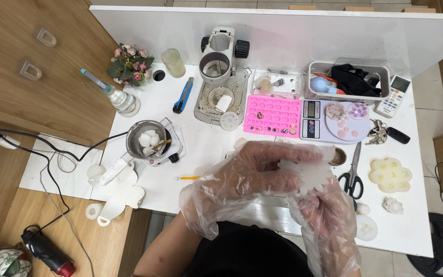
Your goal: Cleaning and shaping a wax flower figure using a sculpting tool and a lighter to melt edges.
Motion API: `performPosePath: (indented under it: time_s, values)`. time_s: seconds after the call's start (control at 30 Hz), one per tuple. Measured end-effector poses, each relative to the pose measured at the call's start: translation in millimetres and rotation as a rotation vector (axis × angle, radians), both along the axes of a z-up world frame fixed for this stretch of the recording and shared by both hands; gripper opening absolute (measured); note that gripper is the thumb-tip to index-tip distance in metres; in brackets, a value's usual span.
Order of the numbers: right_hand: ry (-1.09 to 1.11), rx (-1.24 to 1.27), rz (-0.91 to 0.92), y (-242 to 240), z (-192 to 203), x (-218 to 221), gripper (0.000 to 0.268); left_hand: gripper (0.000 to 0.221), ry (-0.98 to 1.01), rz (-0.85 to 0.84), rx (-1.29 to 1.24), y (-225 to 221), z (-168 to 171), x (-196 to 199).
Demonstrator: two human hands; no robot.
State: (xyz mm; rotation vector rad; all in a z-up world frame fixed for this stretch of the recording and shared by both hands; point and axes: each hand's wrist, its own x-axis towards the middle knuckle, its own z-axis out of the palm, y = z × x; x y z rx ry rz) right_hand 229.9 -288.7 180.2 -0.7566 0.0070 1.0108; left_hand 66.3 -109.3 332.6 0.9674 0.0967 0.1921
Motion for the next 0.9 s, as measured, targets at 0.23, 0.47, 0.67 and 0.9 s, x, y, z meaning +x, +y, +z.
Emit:
performPosePath:
  time_s: [0.23, 0.47, 0.67, 0.9]
  values:
    - [0.043, 0.232, 0.097, 16.1, 43.2, -12.5, 0.029, 0.053, 0.029, 0.003, -0.055, 5.3, 0.8, 3.2]
    - [-0.253, -0.005, 0.052, 31.5, 53.9, 6.2, 0.016, 0.058, 0.045, 0.115, -0.006, 10.3, -9.2, 14.6]
    - [-0.606, -0.080, 0.029, 23.5, 62.9, 7.7, 0.014, 0.060, 0.028, 0.123, 0.032, 8.3, -8.2, 17.8]
    - [-0.500, -0.160, 0.040, 24.2, 90.0, -0.9, 0.011, 0.061, 0.040, 0.120, 0.027, 11.5, -6.7, 13.3]
